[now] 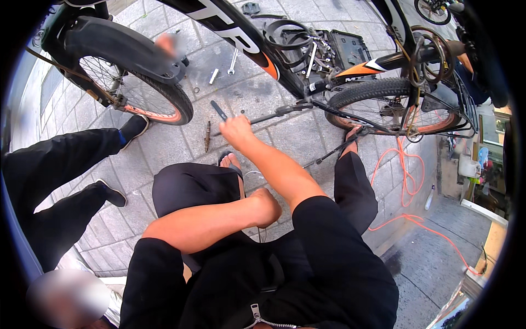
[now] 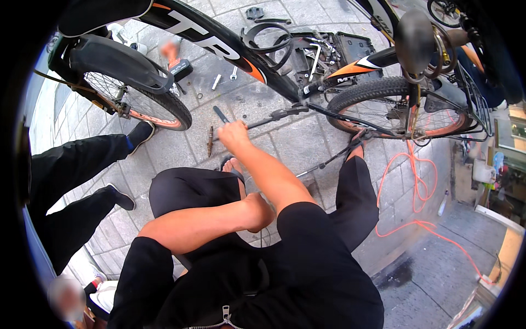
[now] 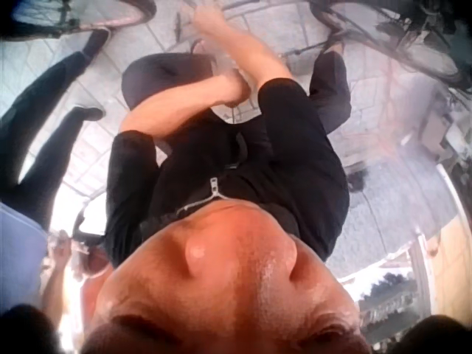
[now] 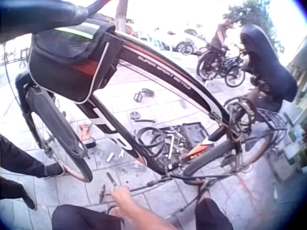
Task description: The person sits on the sidewalk and uses a hammer and metal rod to adjust a component on the bicycle's rear derailleur. They then use a wrench to tighten a bolt on the frame. Finally, they stand up and walk into a bicycle shop.
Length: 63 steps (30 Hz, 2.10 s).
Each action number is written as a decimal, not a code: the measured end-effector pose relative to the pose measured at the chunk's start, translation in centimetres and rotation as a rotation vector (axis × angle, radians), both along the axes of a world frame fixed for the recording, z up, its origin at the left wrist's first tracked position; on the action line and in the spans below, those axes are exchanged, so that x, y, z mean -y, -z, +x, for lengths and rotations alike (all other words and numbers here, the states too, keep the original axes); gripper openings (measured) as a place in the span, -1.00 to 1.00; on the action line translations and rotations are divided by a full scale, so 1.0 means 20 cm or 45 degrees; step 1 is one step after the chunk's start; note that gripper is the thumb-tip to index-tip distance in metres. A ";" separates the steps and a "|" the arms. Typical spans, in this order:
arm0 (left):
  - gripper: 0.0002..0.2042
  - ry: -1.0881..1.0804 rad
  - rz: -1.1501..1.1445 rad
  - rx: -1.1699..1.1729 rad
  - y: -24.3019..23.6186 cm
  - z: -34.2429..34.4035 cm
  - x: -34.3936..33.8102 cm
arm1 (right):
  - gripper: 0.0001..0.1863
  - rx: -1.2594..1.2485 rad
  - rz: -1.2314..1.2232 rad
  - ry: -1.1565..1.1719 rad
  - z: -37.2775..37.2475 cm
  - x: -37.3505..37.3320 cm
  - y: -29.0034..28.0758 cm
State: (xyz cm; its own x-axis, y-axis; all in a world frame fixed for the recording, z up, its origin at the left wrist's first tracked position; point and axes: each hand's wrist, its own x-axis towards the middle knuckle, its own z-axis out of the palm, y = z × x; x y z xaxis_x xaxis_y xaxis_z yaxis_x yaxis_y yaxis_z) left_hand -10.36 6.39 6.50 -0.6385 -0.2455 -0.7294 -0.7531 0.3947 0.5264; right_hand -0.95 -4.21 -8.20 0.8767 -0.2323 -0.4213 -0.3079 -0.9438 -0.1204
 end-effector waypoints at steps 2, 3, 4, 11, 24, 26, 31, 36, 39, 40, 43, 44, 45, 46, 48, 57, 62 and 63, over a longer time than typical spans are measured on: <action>-0.70 0.036 0.039 -0.021 -0.09 0.03 0.04 | -0.81 -0.133 -0.083 -0.073 -0.19 0.02 0.21; -0.71 -0.004 0.035 -0.046 -0.13 0.05 0.06 | -0.82 -0.143 -0.155 -0.117 -0.32 0.03 0.36; -0.72 -0.049 0.029 -0.073 -0.17 0.07 0.09 | -0.80 -0.273 -0.207 -0.200 -0.43 0.05 0.48; -0.83 -0.349 -0.200 -0.212 -0.27 0.15 0.22 | -0.80 -0.840 -0.275 -0.533 -0.99 0.08 0.52; -0.46 -1.920 -0.638 -0.140 0.07 0.32 0.65 | -0.67 0.103 1.190 0.638 -1.15 -0.11 -0.79; -0.43 -2.194 -0.367 -0.303 0.15 0.27 0.70 | -0.65 0.218 1.271 0.793 -1.21 -0.15 -0.89; -0.40 -2.532 -0.226 -0.468 0.19 0.14 0.80 | -0.66 0.411 1.351 1.095 -1.31 -0.16 -0.82; -0.40 -2.671 -0.310 -0.556 0.21 0.09 0.85 | -0.69 0.591 1.277 1.017 -1.32 -0.10 -0.87; -0.41 -2.658 -0.350 -0.544 0.25 0.09 0.86 | -0.71 0.726 1.154 0.864 -1.35 -0.08 -0.86; -0.42 -2.645 -0.385 -0.533 0.27 0.09 0.87 | -0.71 0.772 1.106 0.812 -1.36 -0.08 -0.85; -0.45 -2.617 -0.408 -0.551 0.34 0.09 0.89 | -0.71 0.774 1.025 0.785 -1.36 -0.04 -0.87; -0.46 -2.611 -0.364 -0.582 0.34 0.09 0.89 | -0.72 0.746 1.082 0.866 -1.36 -0.03 -0.90; -0.46 -2.607 -0.320 -0.612 0.35 0.10 0.89 | -0.72 0.716 1.139 0.947 -1.36 -0.02 -0.92; -0.48 -2.645 -0.238 -0.741 0.36 0.09 0.89 | -0.72 0.684 1.195 1.026 -1.36 -0.02 -0.93; -0.50 -2.709 -0.066 -1.014 0.36 0.07 0.87 | -0.72 0.760 1.247 1.100 -1.35 -0.04 -0.88; -0.55 -2.749 0.576 -1.719 0.50 0.12 0.84 | -0.69 0.753 1.365 1.153 -1.30 -0.08 -0.82; -0.49 -2.818 0.426 -1.365 0.36 0.07 0.83 | -0.70 0.678 1.208 1.122 -1.31 -0.03 -0.90; -0.48 -2.845 0.387 -1.267 0.34 0.06 0.83 | -0.70 0.681 1.178 1.100 -1.31 -0.02 -0.89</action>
State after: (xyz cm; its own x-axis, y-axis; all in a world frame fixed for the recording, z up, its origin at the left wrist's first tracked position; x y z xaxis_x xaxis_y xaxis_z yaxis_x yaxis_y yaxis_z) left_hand -9.22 -10.21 -0.20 0.2686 -0.7174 -0.6428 0.6155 -0.3855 0.6874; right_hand -27.21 -3.76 9.61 0.7011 -0.6039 -0.3791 -0.4683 0.0110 -0.8835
